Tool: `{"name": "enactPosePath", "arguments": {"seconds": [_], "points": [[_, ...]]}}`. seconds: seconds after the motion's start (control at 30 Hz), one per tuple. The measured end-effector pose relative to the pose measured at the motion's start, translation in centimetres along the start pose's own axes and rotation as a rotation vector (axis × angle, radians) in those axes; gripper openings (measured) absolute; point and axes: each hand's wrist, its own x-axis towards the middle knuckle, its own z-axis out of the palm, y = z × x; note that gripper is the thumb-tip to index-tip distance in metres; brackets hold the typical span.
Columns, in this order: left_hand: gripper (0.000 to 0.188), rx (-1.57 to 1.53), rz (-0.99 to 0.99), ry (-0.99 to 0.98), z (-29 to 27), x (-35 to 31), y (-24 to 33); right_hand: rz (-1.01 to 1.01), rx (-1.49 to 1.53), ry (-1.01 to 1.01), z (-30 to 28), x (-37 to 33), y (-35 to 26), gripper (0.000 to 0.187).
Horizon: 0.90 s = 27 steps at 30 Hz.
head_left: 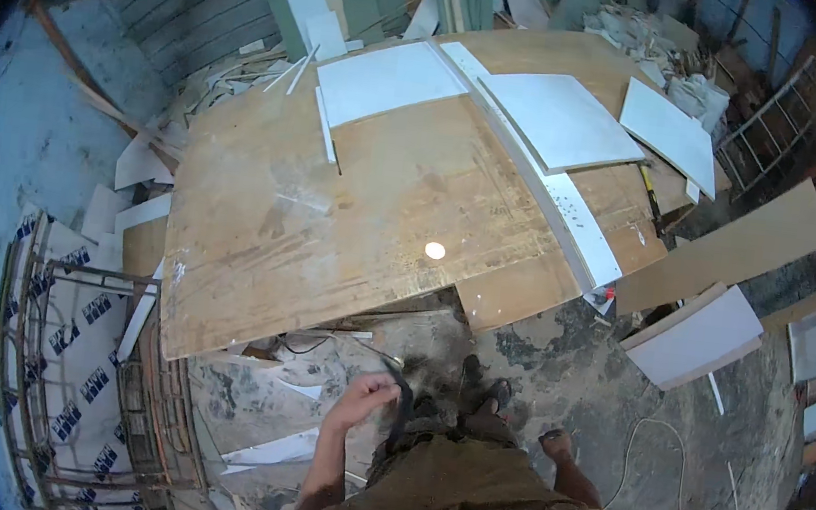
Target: The person positions and aligns white panels on a wooden workbench, takes measurements of a cabinet interior with a tape measure, and hammers a wooden board into place.
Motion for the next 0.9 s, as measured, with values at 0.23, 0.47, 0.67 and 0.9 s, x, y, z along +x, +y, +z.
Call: {"name": "enactPosePath", "arguments": {"seconds": [0.23, 0.47, 0.67, 0.9], "points": [[0.023, -0.262, 1.160, -1.229, 8.0, -1.2, 25.7, 0.462, 0.752, 0.179, -5.0, 2.7, -0.7, 0.026], [0.026, -0.687, 1.074, -1.560, 9.6, -1.1, 23.3, 0.606, 0.849, 0.200, -12.9, -1.8, -1.8, 0.034], [0.027, -0.476, 1.182, -1.483, 14.4, 2.0, 24.6, 0.555, 0.617, -0.014, -2.5, -0.3, 3.5, 0.036], [0.026, -0.295, 1.254, -1.387, 21.9, 8.5, 24.4, 0.398, 0.652, 0.155, 1.5, 3.7, 19.7, 0.034]]}}
